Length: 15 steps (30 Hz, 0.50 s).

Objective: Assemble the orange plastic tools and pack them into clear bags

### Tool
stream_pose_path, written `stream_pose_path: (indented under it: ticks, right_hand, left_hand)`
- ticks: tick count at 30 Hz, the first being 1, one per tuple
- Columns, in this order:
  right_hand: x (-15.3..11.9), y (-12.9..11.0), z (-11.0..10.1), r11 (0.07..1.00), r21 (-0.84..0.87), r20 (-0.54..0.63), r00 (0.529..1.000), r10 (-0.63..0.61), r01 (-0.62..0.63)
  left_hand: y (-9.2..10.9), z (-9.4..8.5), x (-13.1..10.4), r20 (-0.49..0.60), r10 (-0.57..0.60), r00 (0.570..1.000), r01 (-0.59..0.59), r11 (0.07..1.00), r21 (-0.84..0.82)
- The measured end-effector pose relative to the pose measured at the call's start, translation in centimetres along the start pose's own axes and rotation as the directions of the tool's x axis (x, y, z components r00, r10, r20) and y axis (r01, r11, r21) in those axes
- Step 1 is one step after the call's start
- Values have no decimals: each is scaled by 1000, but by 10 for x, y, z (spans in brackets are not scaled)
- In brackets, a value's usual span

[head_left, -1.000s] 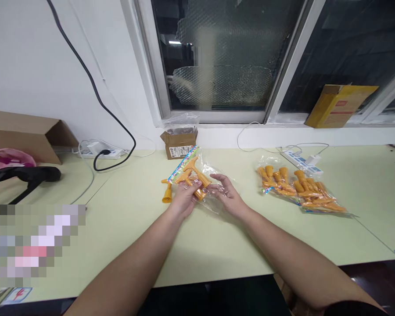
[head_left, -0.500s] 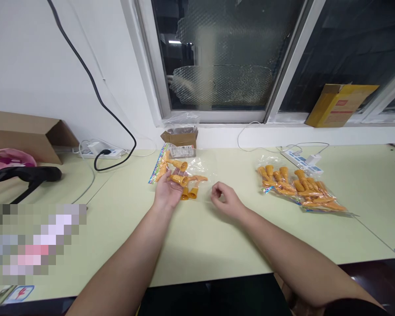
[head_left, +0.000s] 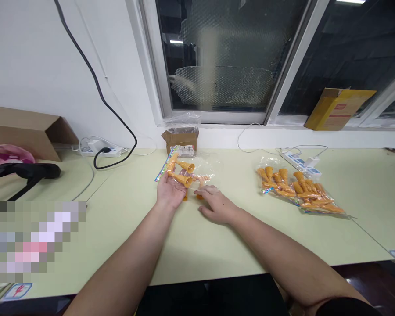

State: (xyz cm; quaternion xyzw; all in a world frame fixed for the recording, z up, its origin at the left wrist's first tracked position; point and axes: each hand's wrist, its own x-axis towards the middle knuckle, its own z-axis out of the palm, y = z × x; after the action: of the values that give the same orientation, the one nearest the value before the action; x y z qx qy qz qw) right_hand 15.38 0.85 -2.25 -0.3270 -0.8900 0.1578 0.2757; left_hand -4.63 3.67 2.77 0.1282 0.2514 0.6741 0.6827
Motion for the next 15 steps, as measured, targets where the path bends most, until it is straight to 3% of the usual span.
stream_pose_path:
  ticks: [3, 7, 15]
  right_hand:
    - [-2, 3, -1, 978, -123, -35, 986, 164, -167]
    - [-7, 12, -7, 900, -175, -81, 916, 392, -400]
    - [-23, 39, -54, 800, -34, -228, 784, 577, -599]
  left_hand:
    - [0, 0, 0, 8, -17, 1000, 17, 1000, -5]
    - [-1, 0, 0, 6, -7, 1000, 7, 1000, -13]
    - [-2, -4, 3, 38, -7, 999, 6, 1000, 23]
